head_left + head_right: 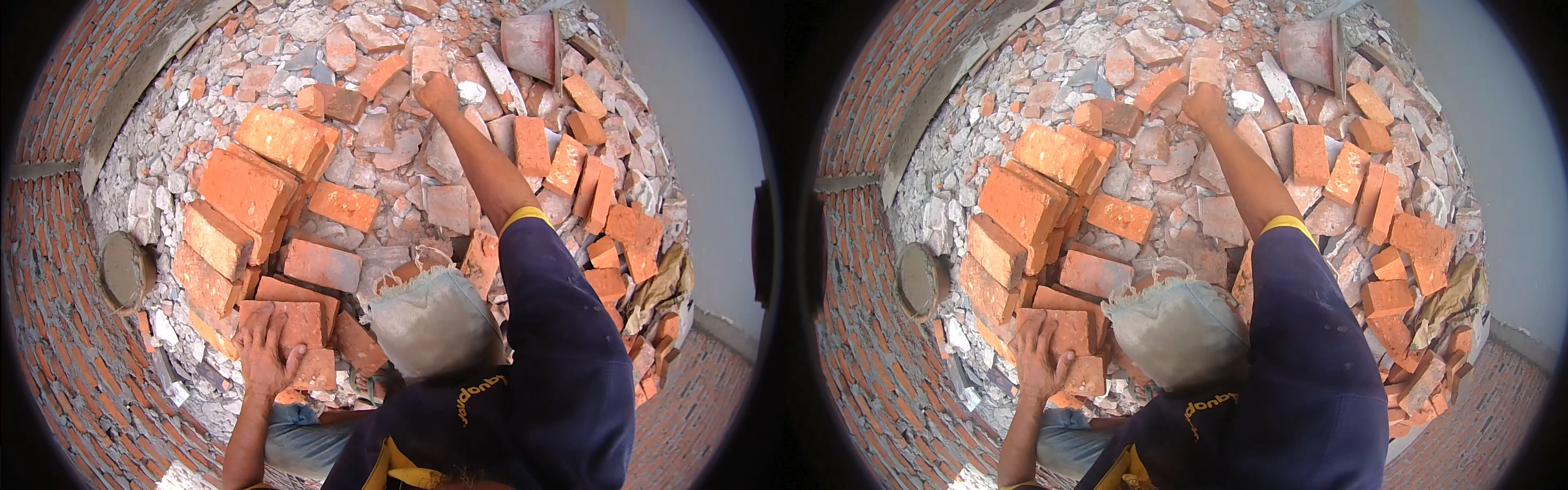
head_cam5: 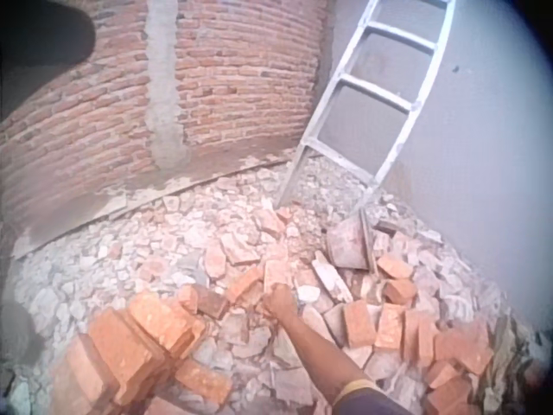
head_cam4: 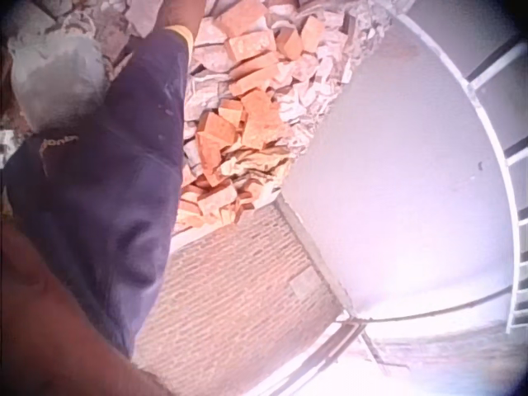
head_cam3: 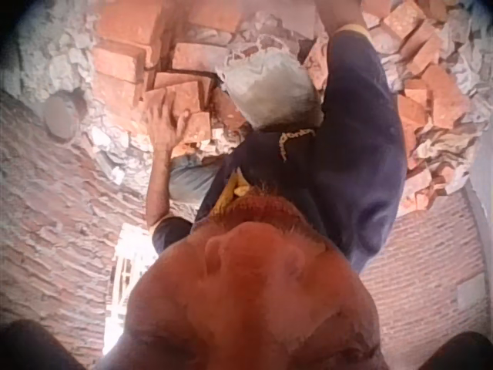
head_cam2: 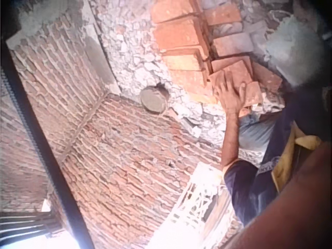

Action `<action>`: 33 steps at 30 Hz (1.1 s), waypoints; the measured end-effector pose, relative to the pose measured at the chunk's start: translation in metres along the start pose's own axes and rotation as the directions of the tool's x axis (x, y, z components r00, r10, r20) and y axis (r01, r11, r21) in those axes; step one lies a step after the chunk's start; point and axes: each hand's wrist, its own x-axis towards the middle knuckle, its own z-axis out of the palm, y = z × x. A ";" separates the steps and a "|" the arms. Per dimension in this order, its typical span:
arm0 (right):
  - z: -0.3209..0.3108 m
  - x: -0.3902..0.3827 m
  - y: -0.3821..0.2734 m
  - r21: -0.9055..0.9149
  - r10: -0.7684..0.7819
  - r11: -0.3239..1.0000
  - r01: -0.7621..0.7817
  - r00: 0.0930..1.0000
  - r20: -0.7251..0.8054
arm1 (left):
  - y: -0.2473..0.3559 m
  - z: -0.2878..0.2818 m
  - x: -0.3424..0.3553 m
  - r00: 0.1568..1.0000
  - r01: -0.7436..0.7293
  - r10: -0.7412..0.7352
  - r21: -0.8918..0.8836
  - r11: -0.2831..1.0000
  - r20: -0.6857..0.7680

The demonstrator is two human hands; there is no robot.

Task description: The person sits on the floor and sorts red bricks from a pile of rubble, stacking them into neat rows. The person repeatedly picks up bricks and places them in an organized pile.

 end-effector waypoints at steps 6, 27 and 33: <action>-0.083 -0.092 0.126 -0.561 0.101 0.813 -0.157 0.986 -0.130 | -0.004 0.001 -0.002 1.000 0.013 -0.013 0.029 1.000 0.004; -0.013 -0.248 -0.031 0.285 -0.556 0.822 0.494 0.805 0.207 | -0.002 0.000 -0.003 0.997 0.055 -0.058 0.072 0.996 0.043; 0.043 -0.260 -0.077 0.376 -0.763 0.623 0.686 0.639 0.099 | -0.002 0.003 -0.007 0.998 0.056 -0.056 0.040 0.998 0.014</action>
